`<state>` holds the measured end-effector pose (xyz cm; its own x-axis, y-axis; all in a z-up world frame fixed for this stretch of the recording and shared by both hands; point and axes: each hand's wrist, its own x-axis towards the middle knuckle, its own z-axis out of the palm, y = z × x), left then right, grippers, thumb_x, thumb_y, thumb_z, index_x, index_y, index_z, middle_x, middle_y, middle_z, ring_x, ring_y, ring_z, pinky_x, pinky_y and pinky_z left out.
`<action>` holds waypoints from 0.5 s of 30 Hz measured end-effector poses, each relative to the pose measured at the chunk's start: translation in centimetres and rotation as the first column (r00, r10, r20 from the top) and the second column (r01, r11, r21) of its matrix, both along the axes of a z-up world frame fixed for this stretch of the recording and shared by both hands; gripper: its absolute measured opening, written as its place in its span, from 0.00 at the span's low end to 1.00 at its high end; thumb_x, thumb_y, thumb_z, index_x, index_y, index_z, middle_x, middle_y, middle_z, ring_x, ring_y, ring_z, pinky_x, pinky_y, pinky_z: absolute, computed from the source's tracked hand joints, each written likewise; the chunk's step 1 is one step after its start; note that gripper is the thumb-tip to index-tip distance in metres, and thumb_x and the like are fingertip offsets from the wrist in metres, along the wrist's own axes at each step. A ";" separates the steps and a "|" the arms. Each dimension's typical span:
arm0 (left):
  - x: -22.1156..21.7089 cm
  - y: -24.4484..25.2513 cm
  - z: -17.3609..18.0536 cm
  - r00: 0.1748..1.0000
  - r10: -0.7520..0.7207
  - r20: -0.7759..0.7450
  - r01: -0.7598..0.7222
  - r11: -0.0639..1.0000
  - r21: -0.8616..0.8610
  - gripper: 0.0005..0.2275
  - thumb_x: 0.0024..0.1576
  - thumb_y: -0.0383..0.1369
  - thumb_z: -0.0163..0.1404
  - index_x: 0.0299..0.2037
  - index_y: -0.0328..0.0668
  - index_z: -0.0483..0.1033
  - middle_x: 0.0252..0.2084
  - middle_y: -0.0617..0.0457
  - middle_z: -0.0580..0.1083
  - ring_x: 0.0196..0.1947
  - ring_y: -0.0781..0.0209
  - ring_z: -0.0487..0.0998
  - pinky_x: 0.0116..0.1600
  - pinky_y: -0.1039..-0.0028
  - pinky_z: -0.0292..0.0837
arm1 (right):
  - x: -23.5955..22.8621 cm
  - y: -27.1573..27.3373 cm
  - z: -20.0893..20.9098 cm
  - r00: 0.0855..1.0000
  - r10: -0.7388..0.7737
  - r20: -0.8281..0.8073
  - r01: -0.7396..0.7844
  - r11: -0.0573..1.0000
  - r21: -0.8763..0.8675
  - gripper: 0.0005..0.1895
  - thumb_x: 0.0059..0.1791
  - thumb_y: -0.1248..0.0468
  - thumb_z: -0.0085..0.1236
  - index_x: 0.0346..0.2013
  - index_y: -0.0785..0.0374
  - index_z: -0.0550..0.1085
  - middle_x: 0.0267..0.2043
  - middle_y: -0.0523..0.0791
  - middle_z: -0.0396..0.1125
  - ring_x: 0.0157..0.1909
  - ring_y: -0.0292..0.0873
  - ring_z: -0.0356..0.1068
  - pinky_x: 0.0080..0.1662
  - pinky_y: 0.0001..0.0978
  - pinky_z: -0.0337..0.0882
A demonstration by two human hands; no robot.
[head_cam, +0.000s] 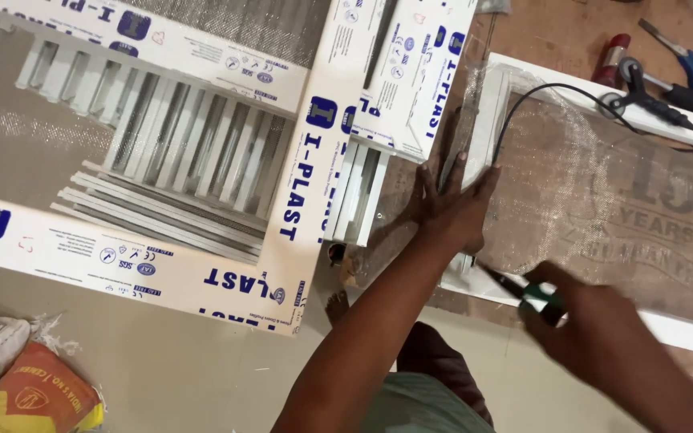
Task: Assemble a window screen by installing mesh and spline gasket into the frame.
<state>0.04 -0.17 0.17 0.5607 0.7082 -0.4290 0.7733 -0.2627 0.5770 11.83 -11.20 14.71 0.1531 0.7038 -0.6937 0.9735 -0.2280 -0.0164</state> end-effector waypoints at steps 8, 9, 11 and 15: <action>0.4 -0.1 1.1 0.998 -0.014 -0.063 0.017 0.998 0.054 0.57 0.43 0.32 0.64 0.76 0.48 0.29 0.81 0.59 0.41 0.80 0.41 0.28 0.69 0.24 0.19 | 11.5 9.0 -1.2 0.992 -0.129 0.006 0.119 0.929 0.351 0.30 0.49 0.59 0.65 0.65 0.60 0.70 0.40 0.52 0.78 0.30 0.49 0.81 0.34 0.41 0.79; 0.6 -0.2 1.0 0.996 -0.019 -0.087 0.026 0.996 0.081 0.54 0.45 0.31 0.62 0.77 0.47 0.30 0.80 0.58 0.42 0.79 0.40 0.29 0.70 0.26 0.18 | 13.3 10.6 -1.9 0.991 -0.133 -0.023 0.130 0.895 0.426 0.29 0.51 0.60 0.65 0.65 0.60 0.70 0.39 0.55 0.78 0.32 0.50 0.80 0.37 0.42 0.78; 1.2 -0.4 1.0 0.992 -0.012 -0.126 0.025 0.995 0.101 0.52 0.46 0.31 0.60 0.77 0.47 0.31 0.80 0.58 0.43 0.79 0.39 0.29 0.70 0.27 0.17 | 18.4 14.0 -5.0 0.990 -0.123 -0.066 0.140 0.860 0.491 0.28 0.52 0.60 0.64 0.66 0.60 0.70 0.39 0.57 0.78 0.33 0.50 0.79 0.39 0.43 0.77; 1.9 0.6 3.8 0.958 -0.047 -0.283 0.118 0.964 0.240 0.45 0.51 0.29 0.54 0.77 0.40 0.37 0.79 0.52 0.47 0.79 0.35 0.32 0.72 0.31 0.14 | 33.5 22.2 -17.8 0.959 0.146 -0.242 0.108 0.602 0.791 0.21 0.56 0.67 0.62 0.60 0.73 0.67 0.41 0.57 0.72 0.36 0.49 0.75 0.35 0.37 0.73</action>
<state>1.91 0.45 3.99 0.5081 0.7692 -0.3875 0.8610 -0.4408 0.2537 45.36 11.05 -3.10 0.0412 0.9907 0.1297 0.9050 0.0180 -0.4251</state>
